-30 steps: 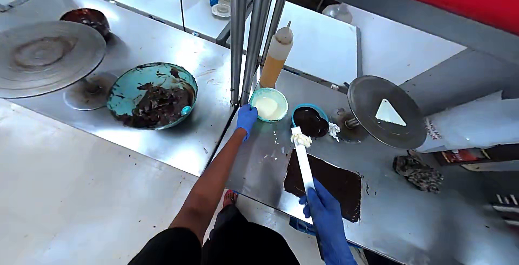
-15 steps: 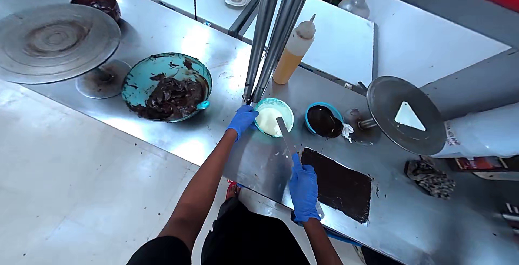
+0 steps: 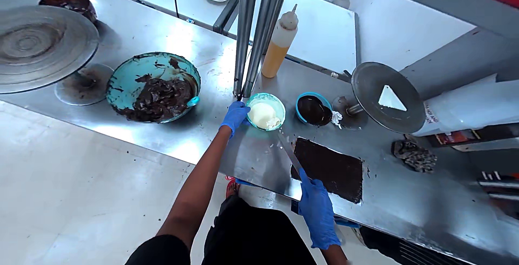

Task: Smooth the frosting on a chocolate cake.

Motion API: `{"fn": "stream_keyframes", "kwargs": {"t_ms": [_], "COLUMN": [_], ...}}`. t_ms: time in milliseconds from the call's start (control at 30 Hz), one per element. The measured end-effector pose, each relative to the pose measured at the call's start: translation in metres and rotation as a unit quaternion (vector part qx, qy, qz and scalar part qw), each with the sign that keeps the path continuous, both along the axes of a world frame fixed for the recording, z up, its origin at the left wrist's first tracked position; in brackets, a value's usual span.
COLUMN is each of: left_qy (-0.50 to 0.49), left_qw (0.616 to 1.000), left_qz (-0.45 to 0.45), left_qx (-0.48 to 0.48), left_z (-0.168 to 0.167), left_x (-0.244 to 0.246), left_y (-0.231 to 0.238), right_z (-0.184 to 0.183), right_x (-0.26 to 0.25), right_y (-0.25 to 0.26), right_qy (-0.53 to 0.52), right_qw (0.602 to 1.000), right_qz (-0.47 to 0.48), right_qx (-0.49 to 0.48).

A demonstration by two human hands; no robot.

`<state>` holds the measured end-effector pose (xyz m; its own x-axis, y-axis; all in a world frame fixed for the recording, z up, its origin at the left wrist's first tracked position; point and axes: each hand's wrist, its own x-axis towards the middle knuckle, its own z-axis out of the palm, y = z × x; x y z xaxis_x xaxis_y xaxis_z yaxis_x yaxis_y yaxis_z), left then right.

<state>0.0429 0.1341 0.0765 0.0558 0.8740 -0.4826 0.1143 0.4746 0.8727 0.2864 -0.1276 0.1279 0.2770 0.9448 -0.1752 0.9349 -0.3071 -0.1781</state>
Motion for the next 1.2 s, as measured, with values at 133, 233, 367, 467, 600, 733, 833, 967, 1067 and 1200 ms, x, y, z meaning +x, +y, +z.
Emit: {"fn": "stream_keyframes", "kwargs": {"t_ms": [133, 233, 367, 467, 600, 733, 833, 967, 1067, 1200], "left_qy": [-0.026, -0.038, -0.054, -0.024, 0.014, 0.032, 0.022, 0.023, 0.076, 0.121], "left_qw": [1.0, 0.999, 0.998, 1.0, 0.999, 0.998, 0.997, 0.986, 0.959, 0.931], "left_qz": [0.001, 0.011, 0.023, -0.001, -0.033, -0.007, 0.02, -0.098, -0.221, -0.292], "left_qx": [0.004, 0.001, 0.002, 0.012, 0.038, 0.054, 0.074, 0.129, 0.158, 0.183], "left_z": [-0.001, -0.005, 0.001, 0.008, 0.022, 0.025, 0.032, 0.042, 0.056, 0.074], "left_x": [0.0, 0.001, 0.003, -0.007, -0.019, -0.037, -0.023, 0.044, 0.104, 0.169], "left_y": [-0.006, -0.011, -0.02, -0.032, -0.05, -0.081, -0.118, -0.162, -0.189, -0.234], "right_z": [0.006, 0.004, 0.007, 0.017, 0.025, 0.024, 0.017, -0.019, -0.041, -0.061], "right_x": [0.018, 0.025, 0.02, 0.024, 0.051, 0.101, 0.145, 0.224, 0.293, 0.382], "right_y": [-0.04, -0.049, -0.047, -0.055, -0.082, -0.132, -0.182, -0.243, -0.264, -0.275], "right_qy": [0.106, 0.224, 0.442, 0.519, 0.541, 0.493, 0.42, 0.326, 0.276, 0.241], "right_qw": [0.988, 0.966, 0.886, 0.839, 0.804, 0.784, 0.783, 0.783, 0.777, 0.752], "right_qz": [-0.018, -0.038, -0.102, -0.129, -0.188, -0.302, -0.393, -0.473, -0.52, -0.561], "right_qx": [0.113, 0.128, 0.101, 0.101, 0.159, 0.225, 0.24, 0.24, 0.224, 0.248]}}
